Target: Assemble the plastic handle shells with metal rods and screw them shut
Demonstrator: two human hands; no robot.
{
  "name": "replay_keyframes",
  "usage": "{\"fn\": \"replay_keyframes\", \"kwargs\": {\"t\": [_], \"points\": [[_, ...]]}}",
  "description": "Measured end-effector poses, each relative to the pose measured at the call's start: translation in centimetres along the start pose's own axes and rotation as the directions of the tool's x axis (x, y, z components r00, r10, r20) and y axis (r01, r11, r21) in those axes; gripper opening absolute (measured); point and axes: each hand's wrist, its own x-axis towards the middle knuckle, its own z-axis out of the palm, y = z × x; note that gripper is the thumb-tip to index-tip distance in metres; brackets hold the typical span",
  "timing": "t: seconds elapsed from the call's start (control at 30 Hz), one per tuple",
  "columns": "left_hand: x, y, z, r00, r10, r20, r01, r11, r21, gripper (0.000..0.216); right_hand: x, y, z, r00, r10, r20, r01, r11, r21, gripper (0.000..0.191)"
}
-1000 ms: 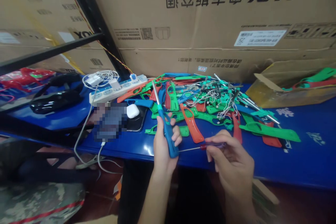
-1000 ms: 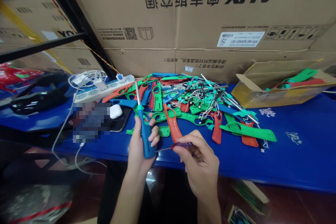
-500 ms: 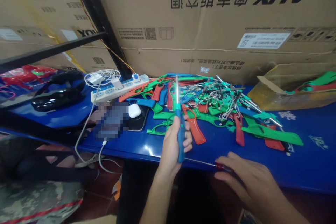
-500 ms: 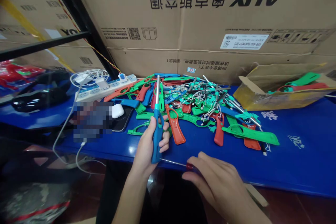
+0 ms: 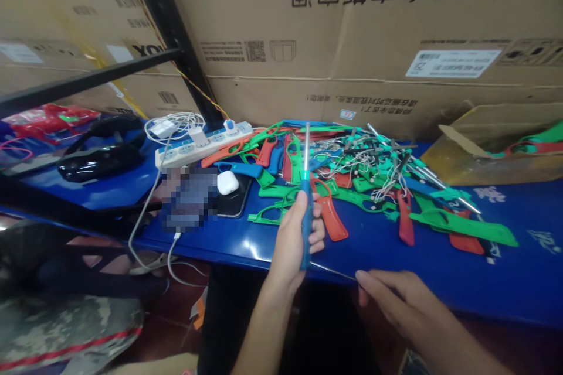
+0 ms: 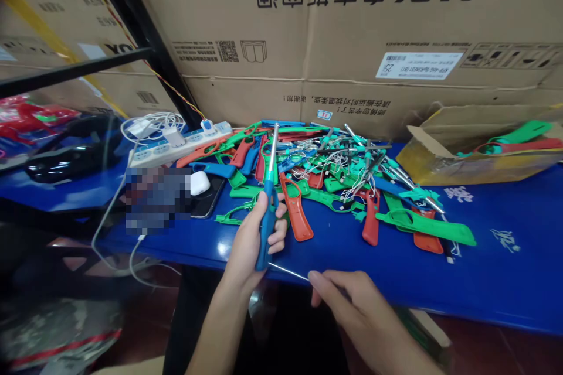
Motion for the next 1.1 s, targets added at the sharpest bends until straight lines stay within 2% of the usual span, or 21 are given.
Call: {"fn": "replay_keyframes", "kwargs": {"t": [0.07,0.17,0.23,0.3,0.37,0.4,0.47,0.5,0.6,0.67,0.7,0.77,0.83,0.9,0.97,1.03,1.1], "points": [[0.0,0.1,-0.2,1.0,-0.003,-0.002,0.003,0.999,-0.053,0.047,-0.1,0.0,0.2,0.999,0.027,0.035,-0.027,1.0,-0.001,0.048],[0.0,0.0,-0.3,1.0,-0.003,-0.005,0.003,0.995,-0.099,0.045,0.1,0.6,-0.2,0.979,-0.195,-0.051,0.185,0.97,-0.157,0.032],[-0.1,-0.1,-0.2,1.0,0.007,-0.005,-0.007,0.998,-0.068,0.047,0.2,1.4,-0.7,0.913,-0.394,-0.105,0.35,0.891,-0.29,0.035],[-0.1,-0.3,0.0,1.0,0.01,-0.002,-0.01,1.0,-0.017,0.051,0.3,2.1,-1.2,0.81,-0.576,-0.111,0.479,0.759,-0.442,0.037],[-0.1,-0.5,0.1,1.0,0.014,-0.01,-0.014,1.0,0.023,0.053,0.3,2.5,-1.4,0.724,-0.685,-0.072,0.535,0.625,-0.568,0.029],[-0.1,-0.5,0.2,1.0,0.017,-0.013,-0.017,0.999,0.04,0.053,0.3,2.5,-1.4,0.702,-0.71,-0.06,0.542,0.587,-0.601,0.024],[-0.1,-0.5,0.2,0.999,0.031,-0.017,-0.029,0.997,0.07,0.053,0.4,2.1,-1.3,0.72,-0.69,-0.073,0.539,0.623,-0.567,0.019],[-0.1,-0.5,0.2,0.999,0.034,-0.013,-0.033,0.996,0.082,0.052,0.5,1.7,-1.2,0.755,-0.65,-0.089,0.526,0.681,-0.509,0.021],[-0.1,-0.6,0.2,0.999,0.038,0.0,-0.037,0.994,0.106,0.05,0.8,0.3,-1.2,0.922,-0.378,-0.087,0.348,0.905,-0.245,0.035],[-0.1,-0.7,0.2,0.999,0.051,-0.009,-0.049,0.992,0.118,0.05,0.8,-0.5,-1.3,0.984,-0.175,-0.026,0.173,0.982,-0.073,0.044],[-0.1,-0.7,0.3,0.998,0.061,-0.019,-0.059,0.991,0.121,0.049,0.8,-0.7,-1.3,0.994,-0.113,0.004,0.113,0.993,-0.018,0.047],[0.0,-0.9,0.3,0.995,0.088,-0.052,-0.082,0.99,0.112,0.049,0.7,-0.7,-1.2,0.997,-0.078,0.026,0.078,0.997,0.014,0.049],[0.1,-1.0,0.4,0.991,0.108,-0.085,-0.1,0.991,0.093,0.049,0.5,-0.2,-0.9,0.987,-0.162,-0.02,0.16,0.985,-0.066,0.043],[0.1,-1.1,0.5,0.987,0.118,-0.114,-0.109,0.991,0.084,0.05,0.3,0.4,-0.9,0.928,-0.352,-0.123,0.317,0.918,-0.238,0.035],[0.2,-1.1,0.6,0.986,0.112,-0.122,-0.101,0.991,0.092,0.053,0.3,0.7,-1.2,0.795,-0.585,-0.16,0.471,0.762,-0.445,0.034],[0.2,-1.2,0.6,0.988,0.101,-0.115,-0.089,0.991,0.102,0.055,0.6,0.8,-1.6,0.683,-0.727,-0.073,0.568,0.59,-0.574,0.037],[0.1,-1.1,0.6,0.991,0.089,-0.101,-0.079,0.992,0.099,0.057,0.9,0.8,-1.8,0.645,-0.764,0.025,0.627,0.51,-0.589,0.04]]}}
